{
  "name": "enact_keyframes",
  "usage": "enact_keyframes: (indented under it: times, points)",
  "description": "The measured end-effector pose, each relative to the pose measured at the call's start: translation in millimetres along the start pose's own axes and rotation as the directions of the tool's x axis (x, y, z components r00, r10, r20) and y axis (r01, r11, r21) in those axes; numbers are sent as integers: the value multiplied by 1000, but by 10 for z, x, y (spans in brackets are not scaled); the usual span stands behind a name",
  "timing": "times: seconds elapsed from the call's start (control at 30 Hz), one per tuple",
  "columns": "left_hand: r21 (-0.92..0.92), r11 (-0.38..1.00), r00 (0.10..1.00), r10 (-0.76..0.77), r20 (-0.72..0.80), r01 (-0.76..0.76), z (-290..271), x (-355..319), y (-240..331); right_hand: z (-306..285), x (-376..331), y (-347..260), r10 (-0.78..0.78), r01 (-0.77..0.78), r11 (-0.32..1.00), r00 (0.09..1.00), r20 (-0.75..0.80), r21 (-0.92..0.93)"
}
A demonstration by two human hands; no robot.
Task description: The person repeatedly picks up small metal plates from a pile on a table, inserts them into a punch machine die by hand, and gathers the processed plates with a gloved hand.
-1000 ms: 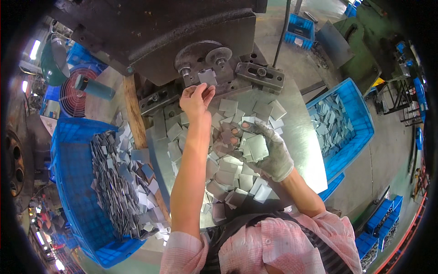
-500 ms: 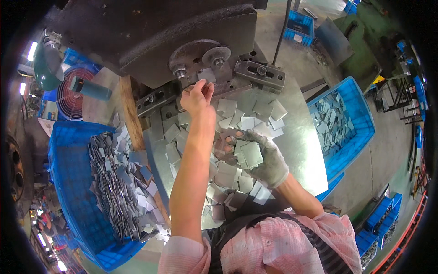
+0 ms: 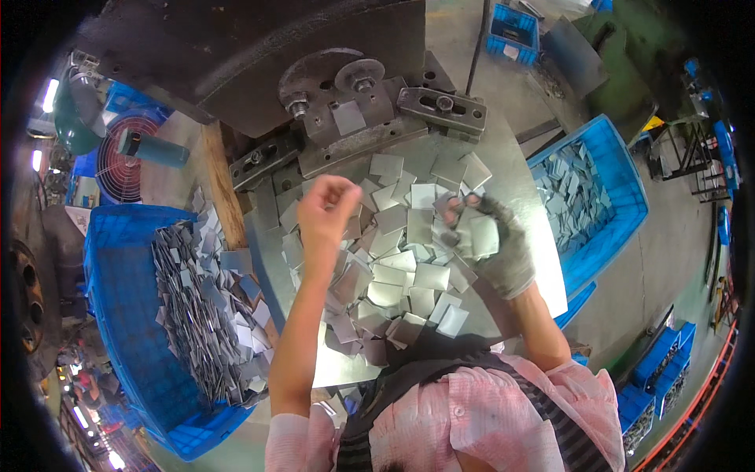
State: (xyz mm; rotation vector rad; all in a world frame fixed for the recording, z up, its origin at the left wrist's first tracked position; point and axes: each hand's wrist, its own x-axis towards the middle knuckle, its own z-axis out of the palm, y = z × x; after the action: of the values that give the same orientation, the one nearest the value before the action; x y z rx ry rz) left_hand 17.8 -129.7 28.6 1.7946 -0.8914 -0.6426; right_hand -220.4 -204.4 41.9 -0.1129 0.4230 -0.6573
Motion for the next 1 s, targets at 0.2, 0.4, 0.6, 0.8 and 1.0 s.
enact_keyframes:
  times: [0.2,0.4,0.6,0.8,1.0]
  points:
    - [595,677,901,336,275,-434,242,-259,160,-119,50,-126,-46,46,999,999,20,4]
    - [634,698,943,242,230,-334,-81,-155,-19,302,542,26,152,-173,939,984,-91,-297]
    - [332,936,988,-143,60,115,-362,0,130,507,1542,380,263,-264,915,964,-45,-304]
    - [-430,867,968,-214,133,251,-221,312,285,663,1205,290,-6,-43,848,996,-91,-528]
    - [-617,706,929,-349,123,347,101,765,136,325,558,17,140,-176,940,980,-139,-294]
